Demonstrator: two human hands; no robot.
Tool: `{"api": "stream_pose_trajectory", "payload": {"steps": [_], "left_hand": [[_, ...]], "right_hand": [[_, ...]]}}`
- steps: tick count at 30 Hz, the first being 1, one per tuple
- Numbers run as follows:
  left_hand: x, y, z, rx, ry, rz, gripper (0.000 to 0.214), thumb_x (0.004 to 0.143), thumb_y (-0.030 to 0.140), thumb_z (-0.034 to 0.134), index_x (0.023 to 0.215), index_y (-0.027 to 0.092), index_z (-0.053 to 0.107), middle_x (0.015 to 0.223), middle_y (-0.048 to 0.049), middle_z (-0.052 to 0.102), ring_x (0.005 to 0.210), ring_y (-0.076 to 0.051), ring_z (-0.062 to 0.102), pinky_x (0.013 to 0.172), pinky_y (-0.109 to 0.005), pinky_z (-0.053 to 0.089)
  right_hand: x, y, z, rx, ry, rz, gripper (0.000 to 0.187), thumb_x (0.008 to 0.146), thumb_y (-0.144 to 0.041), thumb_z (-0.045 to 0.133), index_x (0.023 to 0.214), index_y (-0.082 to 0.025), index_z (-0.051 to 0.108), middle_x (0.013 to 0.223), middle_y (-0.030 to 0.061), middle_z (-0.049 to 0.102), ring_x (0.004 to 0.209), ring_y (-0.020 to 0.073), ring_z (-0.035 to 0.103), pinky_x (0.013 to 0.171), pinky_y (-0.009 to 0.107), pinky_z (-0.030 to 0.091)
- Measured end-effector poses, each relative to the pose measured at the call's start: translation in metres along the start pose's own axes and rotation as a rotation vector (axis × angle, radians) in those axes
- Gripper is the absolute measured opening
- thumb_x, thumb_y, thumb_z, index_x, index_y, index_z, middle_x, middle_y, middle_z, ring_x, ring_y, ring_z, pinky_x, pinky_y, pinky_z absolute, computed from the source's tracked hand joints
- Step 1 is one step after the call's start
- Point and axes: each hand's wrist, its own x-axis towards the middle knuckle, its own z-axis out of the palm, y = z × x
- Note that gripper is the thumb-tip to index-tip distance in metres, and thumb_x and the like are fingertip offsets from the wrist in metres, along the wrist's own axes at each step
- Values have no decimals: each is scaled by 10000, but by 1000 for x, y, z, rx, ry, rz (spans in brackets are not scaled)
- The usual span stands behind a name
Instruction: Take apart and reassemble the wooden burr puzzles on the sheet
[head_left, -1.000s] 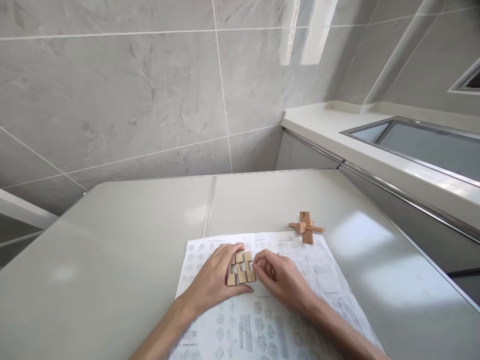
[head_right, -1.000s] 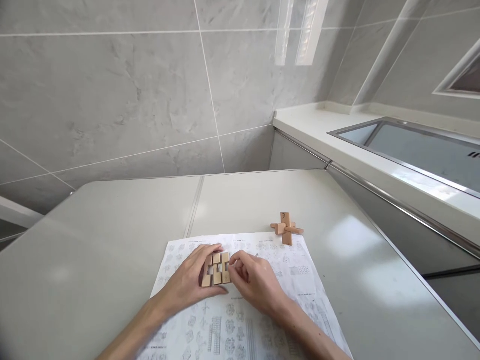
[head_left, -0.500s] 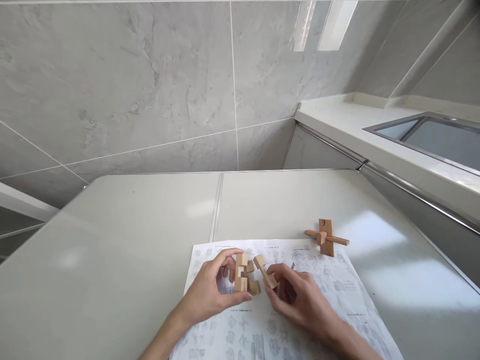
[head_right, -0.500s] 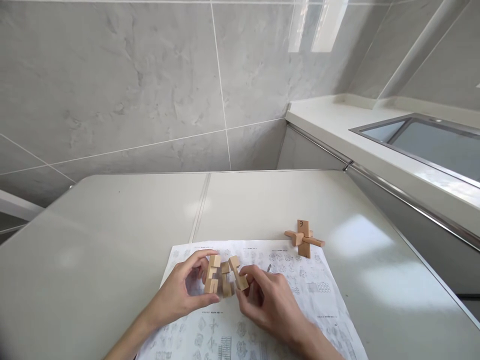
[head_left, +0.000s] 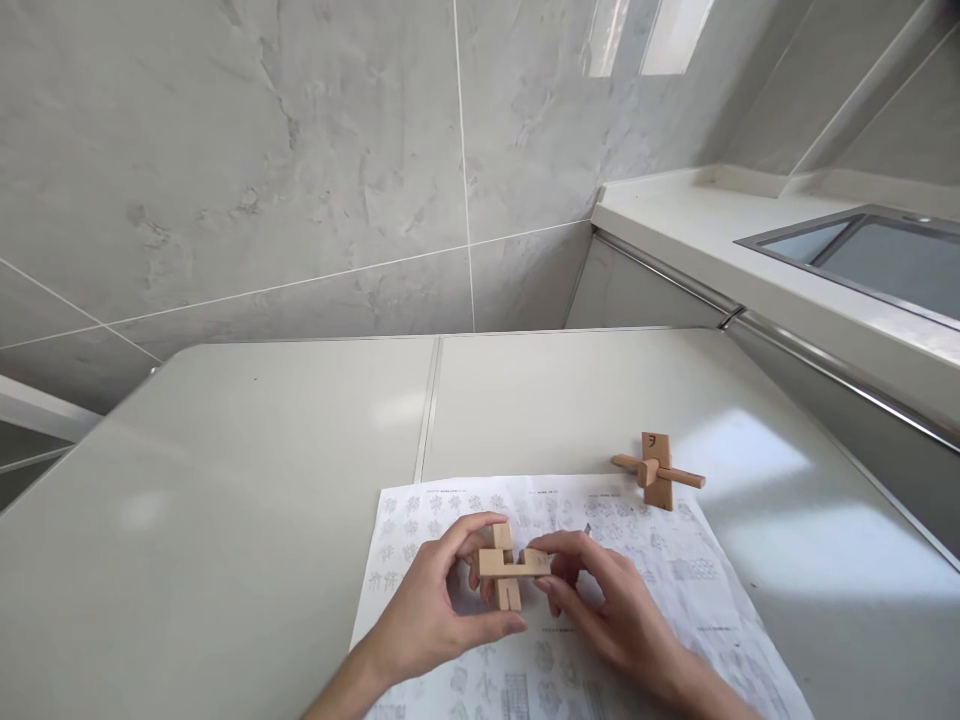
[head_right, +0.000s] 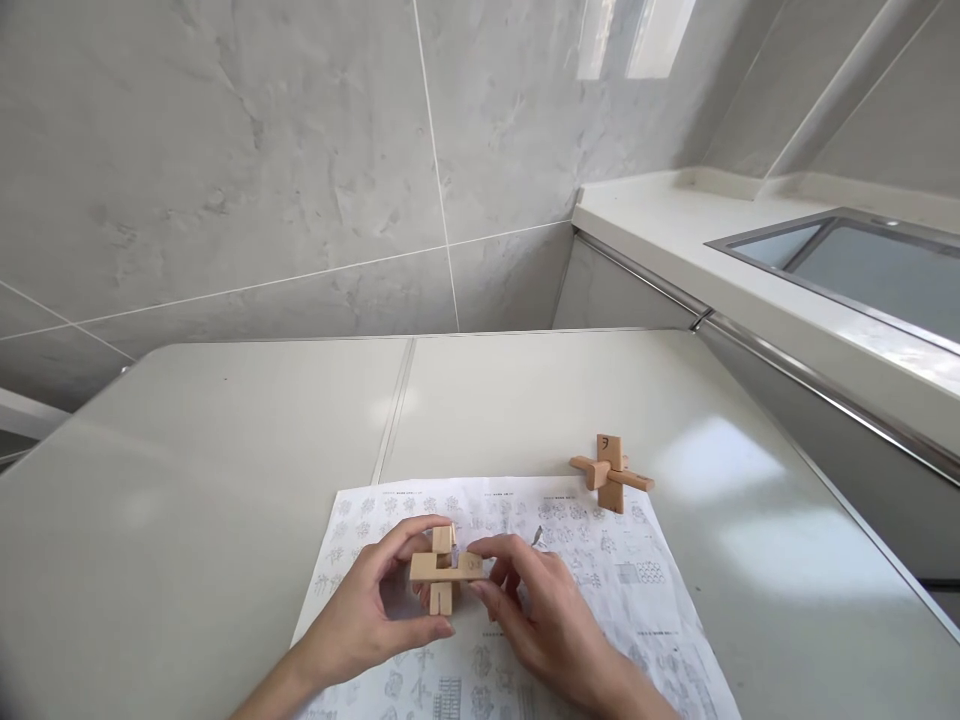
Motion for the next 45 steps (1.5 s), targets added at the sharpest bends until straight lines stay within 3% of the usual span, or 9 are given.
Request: {"api": "stream_pose_trajectory", "payload": {"steps": [2, 6, 17, 20, 25, 30, 35, 39, 45], "left_hand": [[1, 0, 1, -14, -22, -4, 740, 792, 418, 937, 1419, 334, 554, 1119, -21, 755, 937, -198, 679, 907, -340, 533], [1, 0, 1, -29, -56, 13, 752, 745, 436, 966, 1390, 328, 595, 1063, -20, 715, 918, -205, 669, 852, -333, 560], [-1, 3, 5, -96, -54, -7, 736, 732, 427, 963, 1363, 319, 600, 1066, -34, 705, 899, -216, 674, 847, -360, 580], [-1, 5, 3, -53, 9, -16, 716, 734, 430, 958, 1346, 301, 610, 1044, -31, 720, 869, -205, 670, 836, -344, 568], [2, 6, -4, -101, 259, -56, 684, 817, 456, 894, 1388, 268, 567, 1134, -66, 764, 970, -235, 713, 898, -362, 559], [4, 5, -5, -141, 353, -74, 697, 850, 480, 867, 1424, 266, 534, 1254, -86, 756, 1096, -262, 734, 987, -386, 553], [4, 3, -1, -46, 332, -26, 685, 851, 482, 862, 1417, 258, 548, 1108, -59, 757, 969, -233, 718, 871, -341, 564], [4, 2, 1, 4, 320, 10, 673, 854, 462, 860, 1416, 257, 551, 942, -18, 704, 840, -198, 661, 838, -329, 559], [4, 0, 3, 23, 329, 26, 691, 852, 475, 857, 1430, 252, 551, 848, 8, 642, 808, -196, 645, 816, -325, 566]], "right_hand": [[-1, 2, 1, -23, -7, -9, 223, 1052, -175, 547, 1239, -289, 586, 906, -9, 736, 661, 138, 664, 647, 253, 539], [-2, 3, 1, -59, 0, 18, 234, 1056, -190, 542, 1269, -281, 572, 809, -25, 707, 652, 151, 661, 624, 254, 530], [-4, 5, 0, -103, -13, 31, 170, 1065, -240, 537, 1222, -265, 596, 880, 24, 742, 662, 169, 668, 617, 283, 538], [-1, 4, 0, -57, 40, 50, 221, 1066, -259, 550, 1285, -268, 570, 915, 26, 747, 650, 161, 674, 588, 269, 549], [5, 0, 0, -157, 11, 2, 173, 1042, -264, 606, 1214, -269, 588, 1014, 42, 721, 678, 157, 667, 569, 272, 537], [6, -5, 4, -332, -126, -121, 360, 996, -193, 655, 1339, -282, 593, 1182, 88, 699, 915, 233, 720, 759, 369, 611], [5, -5, 13, -367, -97, -136, 357, 931, -208, 726, 1257, -259, 589, 1152, 99, 694, 959, 277, 715, 776, 411, 617], [5, -1, 17, -403, -48, -136, 188, 985, -195, 652, 1152, -250, 583, 1080, 90, 693, 909, 261, 710, 762, 403, 603], [5, 1, 16, -402, -20, -114, 168, 996, -195, 628, 1152, -246, 592, 1054, 83, 687, 866, 241, 696, 740, 375, 592]]}}
